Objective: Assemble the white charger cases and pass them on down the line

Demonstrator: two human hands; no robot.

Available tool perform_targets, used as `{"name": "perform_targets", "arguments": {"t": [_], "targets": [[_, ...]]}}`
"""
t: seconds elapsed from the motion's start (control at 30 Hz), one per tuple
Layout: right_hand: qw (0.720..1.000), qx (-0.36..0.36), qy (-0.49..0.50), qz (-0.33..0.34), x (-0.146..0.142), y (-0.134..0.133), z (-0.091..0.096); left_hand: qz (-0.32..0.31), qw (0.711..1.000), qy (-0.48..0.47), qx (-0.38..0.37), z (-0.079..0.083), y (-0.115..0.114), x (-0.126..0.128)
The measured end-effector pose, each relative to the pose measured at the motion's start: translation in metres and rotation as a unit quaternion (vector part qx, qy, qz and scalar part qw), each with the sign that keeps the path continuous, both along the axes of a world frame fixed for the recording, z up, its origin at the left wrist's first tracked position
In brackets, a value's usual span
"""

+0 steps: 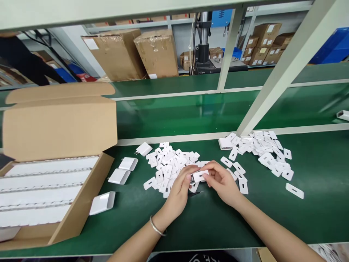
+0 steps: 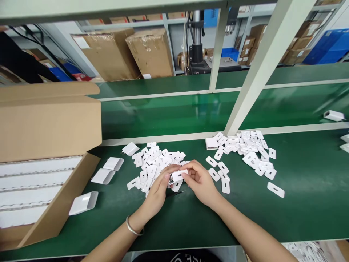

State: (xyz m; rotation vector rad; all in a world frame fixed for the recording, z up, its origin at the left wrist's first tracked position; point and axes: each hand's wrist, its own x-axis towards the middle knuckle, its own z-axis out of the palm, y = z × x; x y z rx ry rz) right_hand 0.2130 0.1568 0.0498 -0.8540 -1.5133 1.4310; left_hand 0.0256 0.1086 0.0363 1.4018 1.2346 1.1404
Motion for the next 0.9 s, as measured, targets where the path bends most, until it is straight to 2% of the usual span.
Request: {"name": "perform_targets", "arguments": {"t": [0.13,0.3,0.47,0.53,0.63,0.77,0.9], "targets": [[0.999,0.038,-0.018,-0.007,-0.003,-0.003,-0.003,-0.005,0.999,0.011,0.034,-0.001,-0.001,0.003],[0.997,0.063,-0.05,0.004,-0.003,-0.005,0.0,-0.04,0.998,0.018,0.052,-0.002,-0.004,0.005],[0.996,0.011,-0.083,0.007,-0.002,-0.008,0.0,-0.062,0.992,0.015,0.107,-0.005,-0.011,0.003],[0.995,-0.009,-0.089,0.038,-0.002,-0.009,0.001,-0.061,0.988,0.034,0.138,-0.005,-0.012,0.001],[0.994,-0.002,-0.076,0.073,-0.002,-0.01,0.004,-0.045,0.984,0.067,0.156,-0.004,-0.012,-0.001],[0.996,0.04,-0.055,0.049,-0.001,-0.01,0.008,-0.031,0.988,0.065,0.139,-0.004,-0.011,-0.002],[0.997,0.057,-0.05,0.019,0.0,-0.01,0.008,-0.051,0.995,-0.013,0.083,-0.005,-0.007,-0.002]]}}
